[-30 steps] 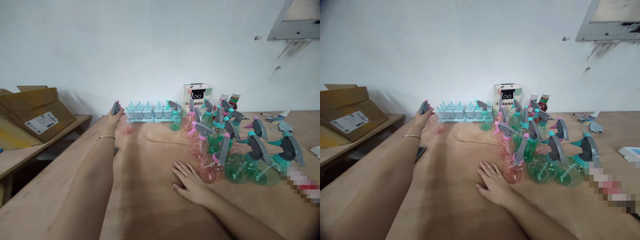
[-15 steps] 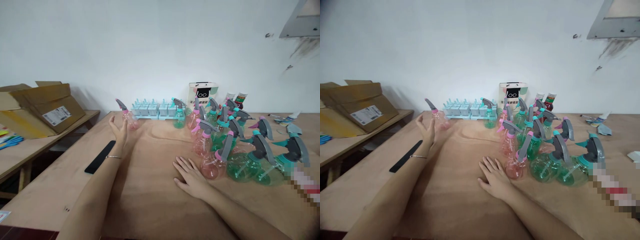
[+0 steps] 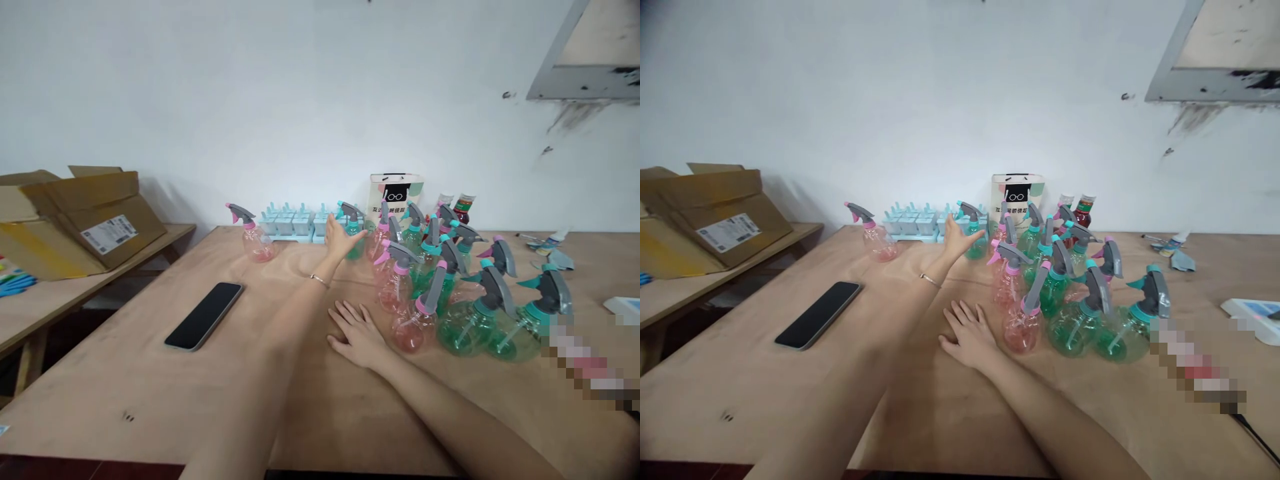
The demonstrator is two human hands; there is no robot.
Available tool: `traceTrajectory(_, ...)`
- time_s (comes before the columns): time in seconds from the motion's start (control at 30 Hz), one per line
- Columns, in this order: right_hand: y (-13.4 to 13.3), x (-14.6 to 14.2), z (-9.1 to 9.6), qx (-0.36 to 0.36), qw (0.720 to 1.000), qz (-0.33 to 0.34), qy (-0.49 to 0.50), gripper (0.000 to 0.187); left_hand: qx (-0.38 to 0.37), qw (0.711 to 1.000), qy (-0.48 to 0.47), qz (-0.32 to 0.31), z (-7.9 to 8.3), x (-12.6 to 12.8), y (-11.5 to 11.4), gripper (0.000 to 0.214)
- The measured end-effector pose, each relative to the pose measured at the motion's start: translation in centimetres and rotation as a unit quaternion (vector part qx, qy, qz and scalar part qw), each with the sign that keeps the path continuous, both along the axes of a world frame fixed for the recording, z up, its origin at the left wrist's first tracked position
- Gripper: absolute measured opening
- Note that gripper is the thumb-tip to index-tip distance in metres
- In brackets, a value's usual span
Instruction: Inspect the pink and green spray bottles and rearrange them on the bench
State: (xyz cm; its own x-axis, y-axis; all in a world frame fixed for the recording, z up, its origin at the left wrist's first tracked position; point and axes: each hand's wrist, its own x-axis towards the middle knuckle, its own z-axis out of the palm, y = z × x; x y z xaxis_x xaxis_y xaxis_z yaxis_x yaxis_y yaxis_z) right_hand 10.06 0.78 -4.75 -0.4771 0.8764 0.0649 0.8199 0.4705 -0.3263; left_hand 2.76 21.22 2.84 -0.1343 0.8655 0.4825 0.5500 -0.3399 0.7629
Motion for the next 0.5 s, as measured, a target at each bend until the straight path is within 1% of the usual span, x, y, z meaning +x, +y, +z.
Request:
traceTrajectory(0.1, 0.0, 0.2, -0.2, 0.0, 1.0, 0.008, 0.006, 0.063, -0.035, 0.996, 0.017, 0.086, 1.0, 2.9, 0.8, 0.118)
traceTrajectory(0.17, -0.1, 0.3, -0.2, 0.0, 1.0, 0.014, 0.009, 0.062, -0.053, 0.989, 0.031, 0.134, 1.5, 4.0, 1.1, 0.109)
traceTrajectory(0.23, -0.2, 0.4, -0.3, 0.001, 1.0, 0.017, 0.011, 0.061, -0.072, 0.984, 0.034, 0.157, 1.7, 4.3, 1.5, 0.094)
traceTrajectory(0.3, -0.2, 0.4, -0.3, 0.001, 1.0, 0.017, 0.012, 0.061, -0.077, 0.985, 0.009, 0.154, 1.7, 4.0, 1.7, 0.082)
traceTrajectory(0.37, -0.2, 0.3, -0.2, 0.0, 1.0, 0.014, 0.013, 0.063, -0.051, 0.99, -0.044, 0.126, 1.2, 3.1, 1.7, 0.076)
traceTrajectory(0.43, -0.1, 0.3, -0.1, -0.004, 1.0, 0.01, 0.013, 0.064, 0.009, 0.989, -0.122, 0.08, 0.4, 1.8, 1.3, 0.073)
traceTrajectory(0.5, -0.1, 0.3, 0.0, -0.008, 1.0, 0.006, 0.012, 0.064, 0.082, 0.972, -0.216, 0.039, -0.2, 0.3, 0.4, 0.064)
